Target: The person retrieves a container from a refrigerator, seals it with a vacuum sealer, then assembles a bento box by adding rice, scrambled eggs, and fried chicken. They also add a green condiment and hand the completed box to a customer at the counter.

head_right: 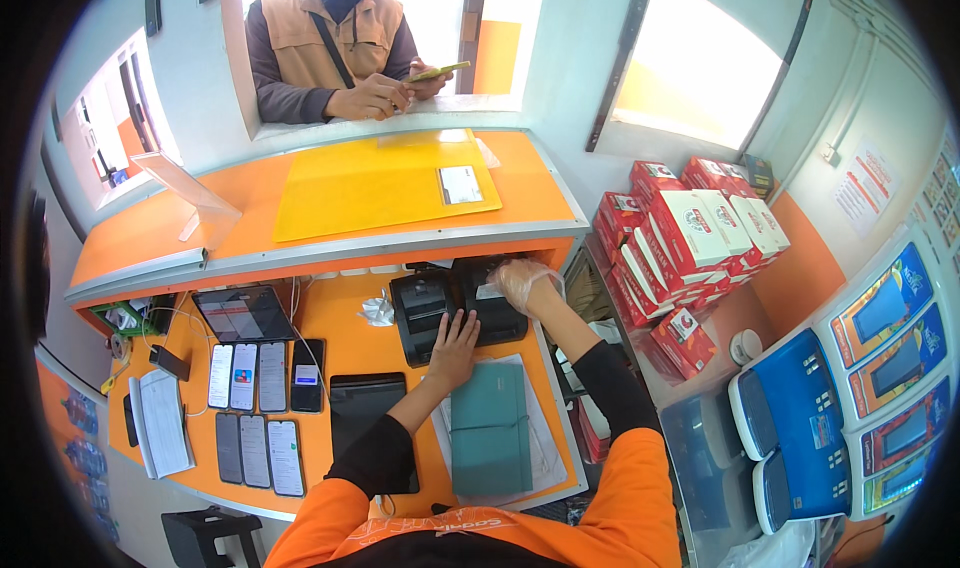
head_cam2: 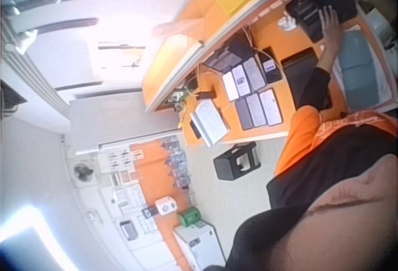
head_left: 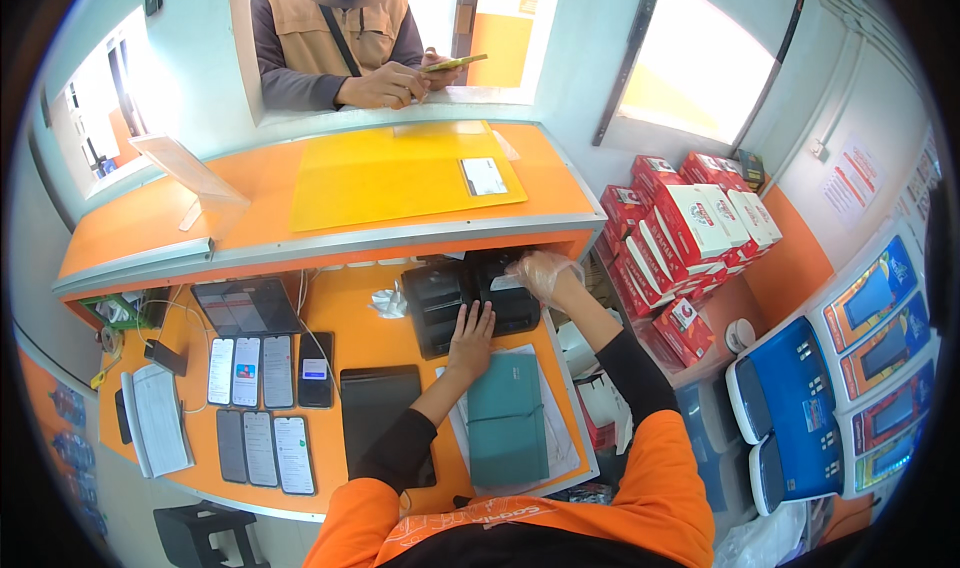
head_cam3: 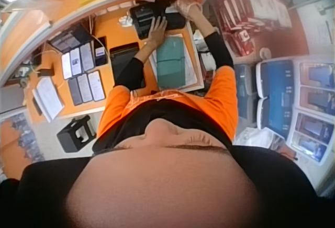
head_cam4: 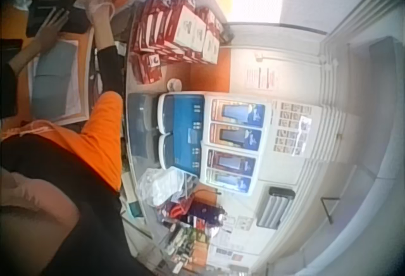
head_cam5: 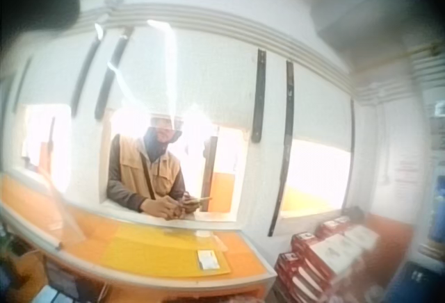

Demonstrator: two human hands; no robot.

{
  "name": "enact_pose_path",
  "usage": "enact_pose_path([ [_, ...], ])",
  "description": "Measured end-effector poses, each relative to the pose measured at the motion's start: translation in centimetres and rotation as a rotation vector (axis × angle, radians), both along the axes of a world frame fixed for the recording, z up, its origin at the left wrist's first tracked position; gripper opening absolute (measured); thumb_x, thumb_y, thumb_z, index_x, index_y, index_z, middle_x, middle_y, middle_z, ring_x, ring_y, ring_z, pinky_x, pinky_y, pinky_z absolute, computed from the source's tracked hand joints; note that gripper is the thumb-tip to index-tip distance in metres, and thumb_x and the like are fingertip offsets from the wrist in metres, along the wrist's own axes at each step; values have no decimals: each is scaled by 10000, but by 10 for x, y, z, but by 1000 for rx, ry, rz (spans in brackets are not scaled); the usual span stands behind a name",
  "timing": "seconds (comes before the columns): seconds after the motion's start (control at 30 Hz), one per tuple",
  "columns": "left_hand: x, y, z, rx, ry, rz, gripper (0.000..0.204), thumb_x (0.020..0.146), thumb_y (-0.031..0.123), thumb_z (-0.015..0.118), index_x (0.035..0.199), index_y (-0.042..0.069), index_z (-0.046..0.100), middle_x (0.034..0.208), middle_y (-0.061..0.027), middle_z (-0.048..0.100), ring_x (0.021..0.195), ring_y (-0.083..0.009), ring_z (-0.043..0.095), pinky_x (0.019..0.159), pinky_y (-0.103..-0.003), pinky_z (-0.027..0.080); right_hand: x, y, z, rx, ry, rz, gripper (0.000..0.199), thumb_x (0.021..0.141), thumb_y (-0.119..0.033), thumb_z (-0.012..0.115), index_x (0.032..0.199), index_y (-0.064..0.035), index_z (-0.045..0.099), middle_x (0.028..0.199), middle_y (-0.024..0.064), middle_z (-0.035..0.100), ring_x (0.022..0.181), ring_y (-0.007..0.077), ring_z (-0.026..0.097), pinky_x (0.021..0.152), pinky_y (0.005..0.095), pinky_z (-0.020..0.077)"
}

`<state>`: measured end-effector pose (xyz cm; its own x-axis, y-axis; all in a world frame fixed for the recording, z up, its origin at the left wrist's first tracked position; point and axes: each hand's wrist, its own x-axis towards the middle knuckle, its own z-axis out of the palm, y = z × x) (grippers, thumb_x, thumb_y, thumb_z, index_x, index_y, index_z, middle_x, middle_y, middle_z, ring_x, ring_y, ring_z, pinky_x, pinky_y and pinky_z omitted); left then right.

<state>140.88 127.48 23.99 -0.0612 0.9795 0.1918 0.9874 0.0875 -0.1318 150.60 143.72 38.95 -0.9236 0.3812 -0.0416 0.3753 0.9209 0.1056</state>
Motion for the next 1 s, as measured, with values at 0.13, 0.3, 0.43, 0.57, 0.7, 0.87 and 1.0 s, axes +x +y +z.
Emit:
enact_pose_path([
  [0.13, 1, -1, 4, 8, -68, -3, 613, 904, 357, 434, 1406, 14, 352, 1510, -122, 248, 1412, -316, 160, 1153, -502, 36, 12, -19, 20, 32, 47, 34, 271, 808, -143, 568, 1066, -142, 651, 910, 130, 676, 868, 310, 658, 766, 406, 533],
  [0.3, 2, 2, 3, -3, -71, 7, 608, 913, 368, 403, 1404, 12, 357, 1508, -123, 255, 1410, -317, 164, 1153, -501, 28, 22, -24, 21, -26, 52, -18, 313, 791, -106, 551, 1076, -142, 674, 983, 111, 681, 875, 302, 659, 787, 406, 531],
  [0.43, 2, 1, 4, 1, -97, 4, 614, 912, 375, 399, 1406, 13, 354, 1508, -121, 256, 1407, -318, 169, 1153, -499, 26, 31, -23, 14, -19, 121, 27, 283, 797, -125, 579, 1065, -144, 667, 968, 114, 671, 883, 302, 654, 759, 412, 533],
  [0.57, 1, 1, 1, 30, -108, -2, 617, 905, 379, 410, 1401, 14, 364, 1503, -121, 264, 1402, -319, 182, 1153, -499, 32, 38, -23, 14, 5, 123, 59, 275, 815, -148, 580, 1080, -133, 650, 983, 113, 661, 885, 291, 653, 748, 416, 533],
  [0.7, -2, 1, -1, 41, -122, -3, 616, 899, 382, 425, 1392, 16, 380, 1501, -121, 269, 1399, -318, 191, 1151, -505, 39, 36, -41, 25, 114, -86, 53, 405, 797, -113, 568, 1200, -147, 595, 1248, 75, 582, 1016, 264, 629, 843, 393, 519],
  [0.87, -2, 0, -2, 66, -158, -23, 627, 892, 395, 442, 1390, 19, 385, 1501, -118, 271, 1395, -316, 200, 1150, -508, 42, 65, -46, -3, 193, -40, 217, 392, 834, -105, 524, 1220, -154, 569, 1291, 47, 555, 1081, 227, 596, 919, 360, 480],
  [1.0, -4, -2, -2, 58, -162, -22, 633, 890, 402, 447, 1393, 23, 381, 1502, -115, 270, 1393, -316, 208, 1150, -507, 42, 84, -58, -17, 265, -214, 264, 364, 854, -141, 504, 1213, -180, 556, 1267, 17, 548, 1117, 199, 558, 928, 343, 453],
])
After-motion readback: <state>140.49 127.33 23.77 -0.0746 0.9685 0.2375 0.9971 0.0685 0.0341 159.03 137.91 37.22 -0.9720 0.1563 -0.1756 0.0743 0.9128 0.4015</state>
